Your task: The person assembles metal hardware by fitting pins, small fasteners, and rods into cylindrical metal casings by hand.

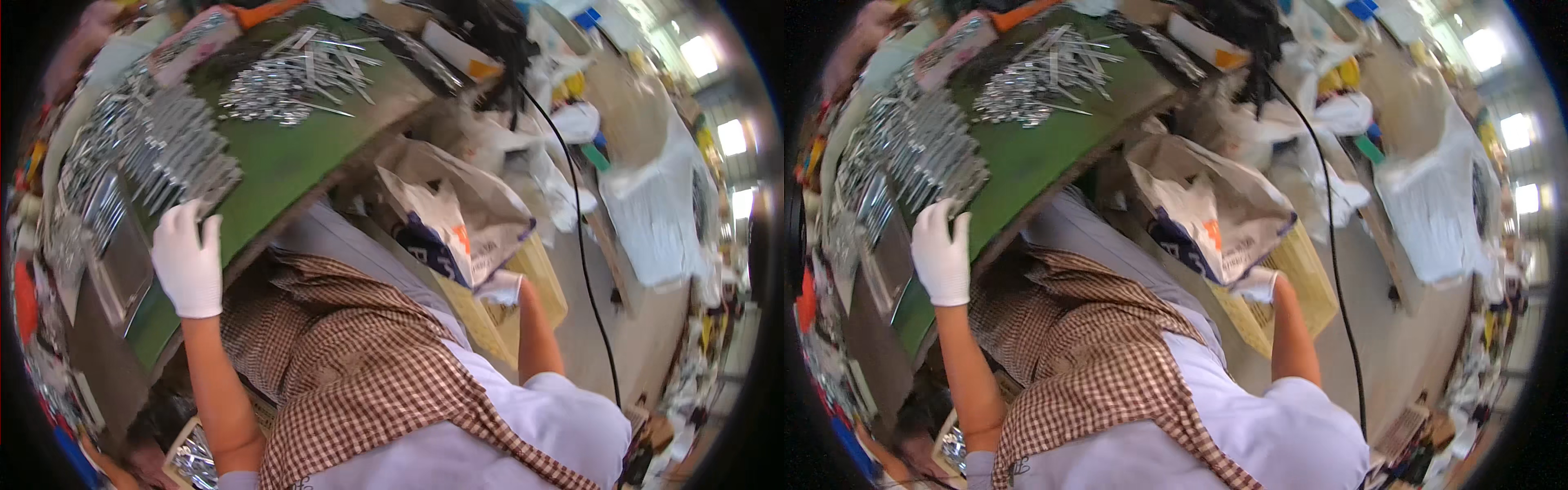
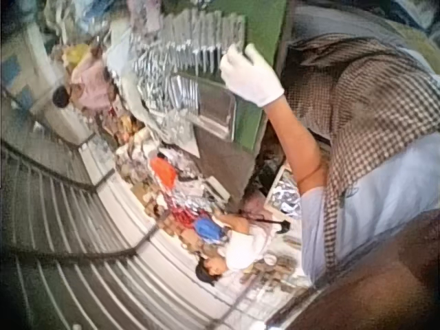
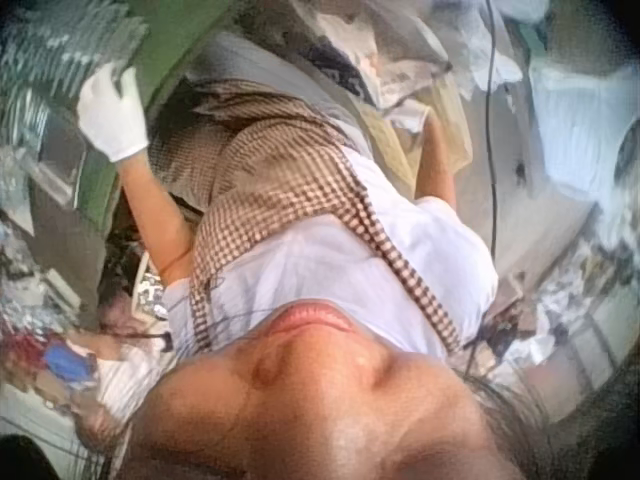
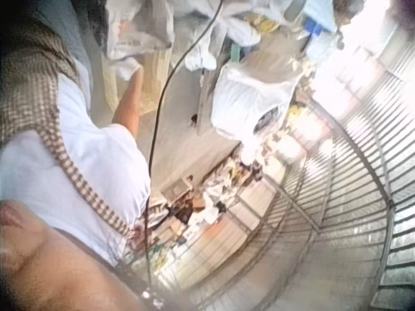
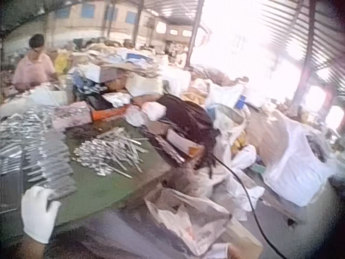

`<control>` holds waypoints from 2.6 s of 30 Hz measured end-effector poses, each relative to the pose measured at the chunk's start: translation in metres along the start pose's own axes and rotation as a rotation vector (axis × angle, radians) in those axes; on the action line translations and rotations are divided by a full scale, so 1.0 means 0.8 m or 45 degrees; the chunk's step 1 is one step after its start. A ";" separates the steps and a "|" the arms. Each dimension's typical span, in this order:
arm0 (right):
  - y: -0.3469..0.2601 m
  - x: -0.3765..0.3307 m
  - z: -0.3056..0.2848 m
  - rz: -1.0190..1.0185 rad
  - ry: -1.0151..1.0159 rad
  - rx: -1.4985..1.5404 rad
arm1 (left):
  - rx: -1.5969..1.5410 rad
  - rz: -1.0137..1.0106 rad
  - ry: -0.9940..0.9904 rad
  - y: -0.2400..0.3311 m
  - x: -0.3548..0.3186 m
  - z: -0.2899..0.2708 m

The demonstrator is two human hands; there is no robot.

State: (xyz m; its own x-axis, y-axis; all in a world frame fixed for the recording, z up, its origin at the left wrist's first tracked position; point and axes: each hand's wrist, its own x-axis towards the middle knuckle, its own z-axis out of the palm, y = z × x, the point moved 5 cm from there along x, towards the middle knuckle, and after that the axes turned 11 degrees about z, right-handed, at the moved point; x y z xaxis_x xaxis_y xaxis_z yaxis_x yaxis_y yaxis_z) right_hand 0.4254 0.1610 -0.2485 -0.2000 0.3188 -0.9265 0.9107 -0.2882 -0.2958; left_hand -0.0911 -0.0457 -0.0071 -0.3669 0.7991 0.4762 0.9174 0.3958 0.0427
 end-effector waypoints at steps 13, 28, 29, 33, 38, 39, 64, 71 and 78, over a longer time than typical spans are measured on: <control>-0.384 -0.230 0.061 -1.204 -0.146 0.021 | -0.506 -0.157 0.110 0.014 -0.018 -0.032; -0.514 -0.223 0.175 -0.989 -0.476 0.299 | -0.339 0.137 -0.390 0.059 0.016 -0.065; -0.514 -0.225 0.173 -0.933 -0.468 0.290 | -0.454 0.064 -0.392 0.052 0.011 -0.061; -0.512 -0.208 0.164 -0.930 -0.163 0.012 | -0.581 0.041 -0.221 0.043 0.005 -0.054; -0.514 -0.211 0.165 -1.018 -0.101 0.091 | -0.581 0.073 -0.185 0.046 0.003 -0.051; -0.513 -0.209 0.164 -0.983 -0.125 0.130 | -0.594 0.093 -0.155 0.048 0.004 -0.050; -0.600 -0.209 0.101 -1.638 0.844 -0.884 | -0.476 -0.238 -0.273 0.083 0.012 -0.008; -0.536 -0.196 0.127 -1.396 0.509 -0.714 | -0.465 -0.241 -0.270 0.086 0.010 -0.013; -0.540 -0.213 0.130 -1.632 0.921 -0.851 | -0.469 -0.207 -0.329 0.084 0.022 -0.015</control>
State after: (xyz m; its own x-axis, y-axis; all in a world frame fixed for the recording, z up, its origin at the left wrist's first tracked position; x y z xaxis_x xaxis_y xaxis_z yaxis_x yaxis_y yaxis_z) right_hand 0.0287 0.1373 0.0128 -0.8866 0.4207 0.1925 0.3127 0.8515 -0.4209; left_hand -0.0342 -0.0105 0.0144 -0.4934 0.8452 0.2056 0.8215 0.3751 0.4295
